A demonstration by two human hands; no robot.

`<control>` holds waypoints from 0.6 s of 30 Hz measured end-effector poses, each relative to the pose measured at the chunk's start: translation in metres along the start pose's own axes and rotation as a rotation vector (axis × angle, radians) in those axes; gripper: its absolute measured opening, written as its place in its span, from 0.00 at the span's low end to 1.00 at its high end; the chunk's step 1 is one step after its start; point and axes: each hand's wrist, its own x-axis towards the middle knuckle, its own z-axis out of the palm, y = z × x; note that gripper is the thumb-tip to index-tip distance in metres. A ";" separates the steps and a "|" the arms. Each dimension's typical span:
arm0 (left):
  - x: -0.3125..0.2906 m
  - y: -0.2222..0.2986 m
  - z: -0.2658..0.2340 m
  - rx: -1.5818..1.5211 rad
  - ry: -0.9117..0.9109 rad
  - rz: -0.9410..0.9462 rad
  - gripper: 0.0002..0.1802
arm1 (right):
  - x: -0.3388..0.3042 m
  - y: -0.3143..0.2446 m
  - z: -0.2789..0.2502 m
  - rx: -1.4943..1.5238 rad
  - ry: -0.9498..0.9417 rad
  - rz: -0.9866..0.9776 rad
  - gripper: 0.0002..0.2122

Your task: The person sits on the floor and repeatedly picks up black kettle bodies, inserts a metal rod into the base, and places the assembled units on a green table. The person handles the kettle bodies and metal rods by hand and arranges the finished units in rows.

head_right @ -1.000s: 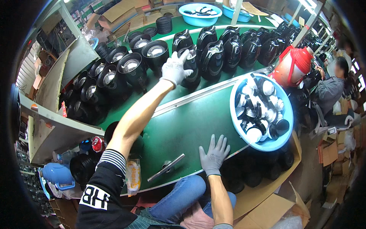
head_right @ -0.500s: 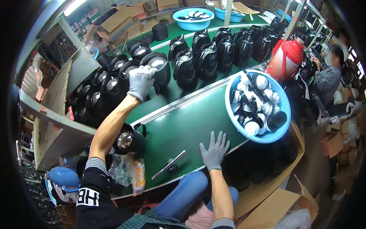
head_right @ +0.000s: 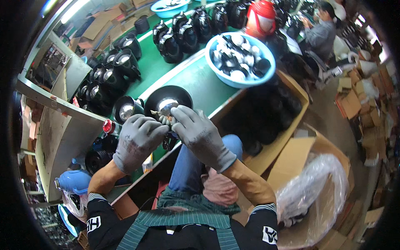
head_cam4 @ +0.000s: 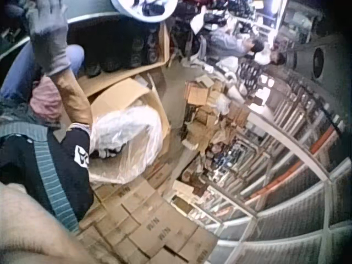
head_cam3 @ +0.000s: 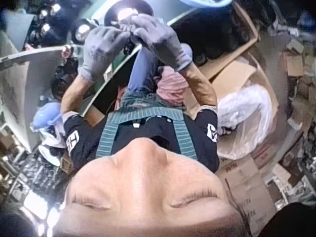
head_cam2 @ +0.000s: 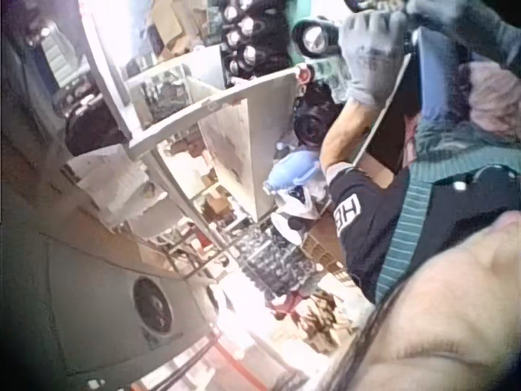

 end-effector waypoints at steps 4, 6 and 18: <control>-0.058 0.015 0.028 -0.272 0.491 -0.279 0.20 | -0.096 -0.037 -0.050 0.145 0.119 0.252 0.17; -0.103 0.006 0.069 -1.067 0.507 -0.899 0.16 | -0.131 -0.062 -0.062 0.192 0.262 0.318 0.18; -0.237 -0.015 0.200 -1.142 -0.438 -1.265 0.28 | -0.168 -0.079 -0.036 0.555 0.213 0.013 0.12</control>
